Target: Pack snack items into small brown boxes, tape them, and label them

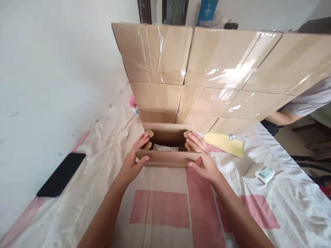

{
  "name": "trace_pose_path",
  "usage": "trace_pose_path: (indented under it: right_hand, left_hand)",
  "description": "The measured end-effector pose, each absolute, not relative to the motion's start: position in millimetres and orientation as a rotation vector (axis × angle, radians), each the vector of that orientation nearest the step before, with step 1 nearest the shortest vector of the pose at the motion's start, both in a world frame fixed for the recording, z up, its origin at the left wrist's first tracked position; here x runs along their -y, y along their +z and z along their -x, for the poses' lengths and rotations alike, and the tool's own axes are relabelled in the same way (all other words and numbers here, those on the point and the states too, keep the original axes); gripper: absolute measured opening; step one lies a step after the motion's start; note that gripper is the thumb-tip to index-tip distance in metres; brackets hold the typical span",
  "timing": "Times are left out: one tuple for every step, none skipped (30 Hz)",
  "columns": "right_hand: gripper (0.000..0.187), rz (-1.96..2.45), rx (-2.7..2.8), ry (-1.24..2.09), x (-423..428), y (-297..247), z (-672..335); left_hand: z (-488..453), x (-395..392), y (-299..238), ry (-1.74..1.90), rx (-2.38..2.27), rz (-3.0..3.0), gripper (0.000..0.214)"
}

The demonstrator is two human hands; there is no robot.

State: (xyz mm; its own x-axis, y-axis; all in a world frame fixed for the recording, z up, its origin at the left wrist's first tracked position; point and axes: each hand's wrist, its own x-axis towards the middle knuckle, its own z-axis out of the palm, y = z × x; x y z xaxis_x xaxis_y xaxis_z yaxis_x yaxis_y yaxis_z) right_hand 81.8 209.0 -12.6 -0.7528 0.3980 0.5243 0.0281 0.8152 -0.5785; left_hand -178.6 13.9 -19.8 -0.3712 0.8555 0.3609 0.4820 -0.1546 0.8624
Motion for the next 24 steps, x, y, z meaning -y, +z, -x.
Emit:
trace_pose_path:
  right_hand:
    - [0.061,0.314,2.341,0.745,-207.1,-10.3,-79.2]
    - [0.053,0.324,2.34,0.758,-205.5,-9.2,-76.4]
    - [0.048,0.33,2.326,0.765,-204.4,-9.2,-73.7]
    - [0.045,0.344,2.303,0.775,-203.7,-9.6,-71.4]
    - [0.046,0.36,2.271,0.793,-203.6,-9.8,-69.3]
    - [0.052,0.381,2.224,0.81,-204.2,-9.1,-67.3]
    - [0.06,0.409,2.164,0.822,-205.5,-7.1,-65.1]
    - [0.069,0.445,2.108,0.827,-207.7,-3.5,-62.5]
    - [0.076,0.479,2.068,0.83,-210.7,1.6,-59.6]
    - [0.078,0.503,2.057,0.832,-214.1,7.7,-56.6]
    - [0.075,0.52,2.068,0.831,-217.7,14.2,-53.8]
    - [0.067,0.53,2.09,0.822,-221.0,20.3,-51.6]
    - [0.056,0.523,2.119,0.798,-223.6,25.3,-50.6]
    - [0.044,0.494,2.145,0.749,-225.2,28.5,-50.8]
    - [0.034,0.456,2.175,0.677,-225.4,29.8,-52.5]
    - [0.028,0.417,2.21,0.595,-224.4,29.2,-55.4]
    - [0.025,0.387,2.251,0.518,-222.2,27.3,-59.2]
    - [0.025,0.374,2.298,0.461,-218.9,24.6,-63.1]
    - [0.027,0.386,2.332,0.426,-214.9,21.8,-66.7]
    - [0.03,0.416,2.351,0.413,-210.5,19.5,-69.4]
    - [0.032,0.444,2.358,0.413,-206.0,18.0,-70.9]
    - [0.033,0.464,2.358,0.42,-201.8,17.6,-71.2]
    - [0.032,0.478,2.352,0.427,-198.2,17.8,-70.6]
    - [0.031,0.484,2.345,0.436,-195.5,18.5,-69.8]
  left_hand:
    - [176.4,-19.8,-21.6,1.573,-1.742,-1.499,0.051]
    - [175.0,-24.1,-21.5,1.599,-1.722,-1.467,0.049]
    - [174.3,-27.2,-20.4,1.62,-1.713,-1.415,0.05]
    - [173.9,-29.4,-19.0,1.644,-1.714,-1.343,0.051]
    - [173.6,-31.1,-17.7,1.672,-1.724,-1.26,0.054]
    - [173.1,-32.7,-16.9,1.699,-1.74,-1.177,0.058]
    - [172.5,-34.4,-16.6,1.715,-1.758,-1.102,0.064]
    - [171.8,-36.1,-16.8,1.711,-1.774,-1.046,0.069]
    - [171.1,-37.8,-17.4,1.692,-1.785,-1.016,0.072]
    - [170.6,-39.3,-18.2,1.669,-1.789,-1.006,0.074]
    - [170.6,-40.3,-19.1,1.644,-1.791,-1.012,0.075]
    - [171.1,-40.7,-19.9,1.622,-1.793,-1.028,0.075]
    - [172.2,-40.5,-20.3,1.608,-1.802,-1.047,0.076]
    - [173.8,-39.6,-20.1,1.602,-1.819,-1.066,0.075]
    - [175.7,-38.2,-18.9,1.589,-1.841,-1.096,0.072]
    - [177.6,-36.5,-16.7,1.562,-1.872,-1.148,0.065]
    - [178.8,-34.9,-13.3,1.526,-1.917,-1.23,0.055]
    - [178.8,-33.8,-8.9,1.471,-1.987,-1.341,0.045]
    - [177.2,-33.6,-3.7,1.391,-2.087,-1.47,0.038]
    - [173.6,-34.5,1.8,1.284,-2.206,-1.605,0.036]
    - [167.9,-36.6,7.0,1.159,-2.326,-1.734,0.037]
    - [160.3,-40.0,11.2,1.032,-2.418,-1.856,0.037]
    - [151.3,-44.2,14.0,0.913,-2.461,-1.97,0.038]
    - [141.6,-48.7,15.2,0.825,-2.466,-2.071,0.04]
